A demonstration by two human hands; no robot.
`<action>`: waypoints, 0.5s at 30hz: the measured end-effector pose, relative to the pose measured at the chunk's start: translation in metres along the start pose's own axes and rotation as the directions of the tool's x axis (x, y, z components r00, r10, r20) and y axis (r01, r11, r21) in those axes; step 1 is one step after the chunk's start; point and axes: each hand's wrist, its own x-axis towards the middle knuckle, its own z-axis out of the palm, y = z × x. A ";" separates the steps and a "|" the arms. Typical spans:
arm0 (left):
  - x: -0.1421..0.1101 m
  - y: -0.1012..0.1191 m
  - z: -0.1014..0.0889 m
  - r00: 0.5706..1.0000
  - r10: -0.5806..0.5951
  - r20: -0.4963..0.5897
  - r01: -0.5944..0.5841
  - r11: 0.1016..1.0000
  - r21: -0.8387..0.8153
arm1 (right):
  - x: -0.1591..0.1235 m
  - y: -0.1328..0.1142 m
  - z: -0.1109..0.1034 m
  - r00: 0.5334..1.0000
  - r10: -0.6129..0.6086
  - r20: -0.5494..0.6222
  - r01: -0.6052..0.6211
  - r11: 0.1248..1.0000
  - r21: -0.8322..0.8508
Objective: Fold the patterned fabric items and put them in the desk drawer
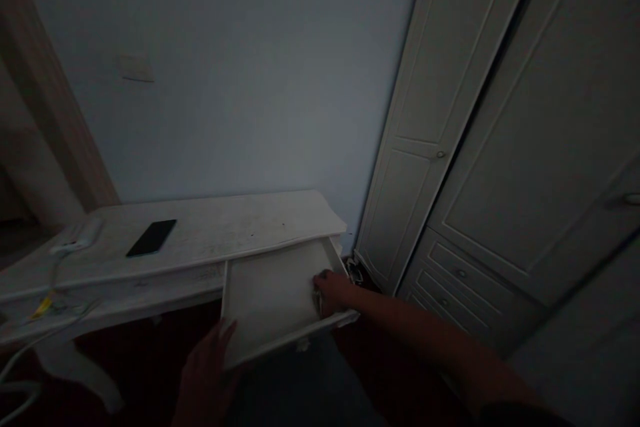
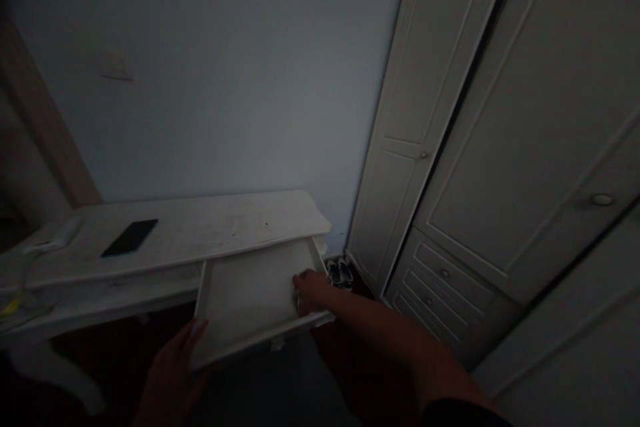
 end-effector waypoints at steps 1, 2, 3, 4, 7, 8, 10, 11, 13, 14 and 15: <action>-0.006 0.000 -0.002 0.993 -0.120 0.004 0.120 0.991 -0.060 | 0.001 -0.001 0.001 1.000 0.005 0.008 -0.005 0.999 0.035; -0.010 0.003 -0.005 0.972 -0.230 0.040 0.233 0.966 -0.113 | 0.003 -0.002 0.003 1.000 -0.003 0.013 0.002 0.998 0.064; -0.013 0.007 -0.009 0.941 -0.325 0.091 0.335 0.931 -0.146 | 0.005 -0.004 0.004 1.000 -0.014 0.019 0.012 0.995 0.102; -0.015 0.014 -0.013 0.905 -0.403 0.137 0.421 0.893 -0.160 | 0.007 -0.009 0.006 0.999 -0.029 0.027 0.025 0.989 0.148; -0.014 0.036 -0.027 0.830 -0.523 0.195 0.554 0.815 -0.171 | 0.020 -0.040 0.013 0.995 -0.089 0.038 0.072 0.945 0.319; -0.012 0.041 -0.031 0.815 -0.540 0.211 0.575 0.798 -0.178 | 0.026 -0.058 0.016 0.993 -0.111 0.039 0.088 0.921 0.380; -0.010 0.046 -0.036 0.799 -0.553 0.236 0.597 0.778 -0.198 | 0.040 -0.100 0.025 0.986 -0.161 0.039 0.121 0.861 0.495; -0.009 0.045 -0.036 0.799 -0.551 0.240 0.597 0.776 -0.204 | 0.046 -0.121 0.029 0.981 -0.191 0.042 0.138 0.828 0.544; -0.010 0.037 -0.033 0.801 -0.549 0.240 0.594 0.780 -0.198 | 0.054 -0.156 0.036 0.975 -0.221 0.025 0.159 0.771 0.616; -0.010 0.031 -0.030 0.797 -0.552 0.243 0.597 0.780 -0.188 | 0.055 -0.168 0.038 0.975 -0.221 0.012 0.163 0.751 0.639; -0.011 0.025 -0.027 0.785 -0.563 0.258 0.611 0.774 -0.169 | 0.054 -0.174 0.039 0.976 -0.216 -0.012 0.170 0.730 0.662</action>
